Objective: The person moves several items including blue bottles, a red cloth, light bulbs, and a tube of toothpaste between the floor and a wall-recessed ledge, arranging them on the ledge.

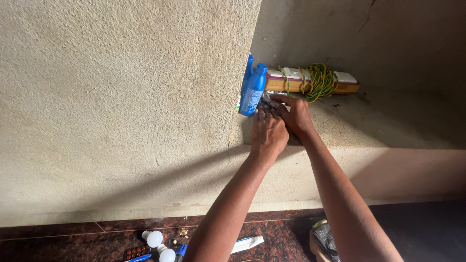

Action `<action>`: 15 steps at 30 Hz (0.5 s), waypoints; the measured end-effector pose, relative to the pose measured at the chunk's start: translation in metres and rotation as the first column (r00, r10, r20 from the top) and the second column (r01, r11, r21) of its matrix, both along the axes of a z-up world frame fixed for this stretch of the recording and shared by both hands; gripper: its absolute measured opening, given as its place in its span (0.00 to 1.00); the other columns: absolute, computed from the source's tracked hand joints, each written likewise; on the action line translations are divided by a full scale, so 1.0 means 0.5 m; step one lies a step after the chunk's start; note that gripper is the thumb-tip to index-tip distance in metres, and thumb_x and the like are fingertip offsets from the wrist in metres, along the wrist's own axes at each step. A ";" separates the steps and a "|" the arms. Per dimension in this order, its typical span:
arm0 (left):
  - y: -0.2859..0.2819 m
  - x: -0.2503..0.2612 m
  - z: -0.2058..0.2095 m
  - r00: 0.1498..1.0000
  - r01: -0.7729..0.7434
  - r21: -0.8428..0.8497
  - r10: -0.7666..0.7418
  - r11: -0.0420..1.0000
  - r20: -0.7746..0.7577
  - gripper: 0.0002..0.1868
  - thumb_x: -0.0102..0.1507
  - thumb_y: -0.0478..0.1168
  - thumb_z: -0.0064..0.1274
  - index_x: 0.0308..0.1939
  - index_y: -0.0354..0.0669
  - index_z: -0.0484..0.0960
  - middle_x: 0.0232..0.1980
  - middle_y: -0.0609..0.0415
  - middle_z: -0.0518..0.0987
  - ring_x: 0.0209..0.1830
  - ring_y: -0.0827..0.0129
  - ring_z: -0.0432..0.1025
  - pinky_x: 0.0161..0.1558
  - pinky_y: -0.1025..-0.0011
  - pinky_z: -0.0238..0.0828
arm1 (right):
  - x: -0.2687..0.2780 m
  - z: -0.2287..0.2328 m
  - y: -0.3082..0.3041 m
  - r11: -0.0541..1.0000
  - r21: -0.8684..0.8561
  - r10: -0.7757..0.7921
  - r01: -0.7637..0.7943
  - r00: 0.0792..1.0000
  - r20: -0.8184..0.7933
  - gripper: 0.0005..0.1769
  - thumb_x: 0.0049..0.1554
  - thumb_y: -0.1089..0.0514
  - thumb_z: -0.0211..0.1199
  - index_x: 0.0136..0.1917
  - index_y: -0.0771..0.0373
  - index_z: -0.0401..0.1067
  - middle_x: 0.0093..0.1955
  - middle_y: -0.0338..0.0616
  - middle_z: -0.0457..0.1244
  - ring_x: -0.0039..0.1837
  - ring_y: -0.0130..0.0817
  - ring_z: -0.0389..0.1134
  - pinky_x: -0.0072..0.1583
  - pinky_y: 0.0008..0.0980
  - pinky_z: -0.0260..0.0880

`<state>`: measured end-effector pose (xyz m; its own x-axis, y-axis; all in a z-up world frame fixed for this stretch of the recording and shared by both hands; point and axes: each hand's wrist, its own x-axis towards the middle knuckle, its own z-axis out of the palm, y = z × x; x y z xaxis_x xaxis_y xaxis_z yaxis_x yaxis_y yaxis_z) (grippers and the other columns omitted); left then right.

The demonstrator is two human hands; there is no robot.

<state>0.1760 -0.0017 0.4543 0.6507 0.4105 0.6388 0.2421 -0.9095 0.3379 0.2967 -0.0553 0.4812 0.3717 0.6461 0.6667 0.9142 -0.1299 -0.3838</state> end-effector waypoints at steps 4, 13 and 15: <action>0.001 -0.002 0.004 0.999 -0.027 0.041 0.029 0.999 -0.045 0.21 0.63 0.38 0.43 0.53 0.23 0.76 0.63 0.24 0.72 0.68 0.41 0.66 0.72 0.50 0.53 | 0.011 -0.012 -0.007 0.993 0.121 -0.013 0.011 1.000 0.013 0.17 0.57 0.71 0.58 0.57 0.64 0.79 0.53 0.50 0.72 0.51 0.37 0.75 0.53 0.36 0.76; -0.007 -0.026 0.001 0.989 0.063 -0.006 -0.064 0.998 -0.132 0.13 0.68 0.33 0.44 0.42 0.28 0.85 0.44 0.30 0.83 0.45 0.49 0.79 0.55 0.52 0.72 | 0.035 -0.032 -0.001 0.995 -0.083 0.074 -0.063 0.987 0.142 0.07 0.54 0.66 0.67 0.48 0.65 0.80 0.46 0.49 0.71 0.47 0.39 0.74 0.50 0.39 0.75; -0.010 -0.025 -0.001 0.997 0.001 0.106 -0.009 0.994 0.078 0.11 0.60 0.34 0.51 0.33 0.29 0.86 0.41 0.27 0.83 0.45 0.46 0.79 0.53 0.51 0.73 | 0.034 -0.031 0.000 0.993 -0.087 0.095 -0.080 0.976 0.194 0.10 0.54 0.65 0.65 0.50 0.64 0.81 0.48 0.50 0.71 0.50 0.41 0.73 0.53 0.40 0.74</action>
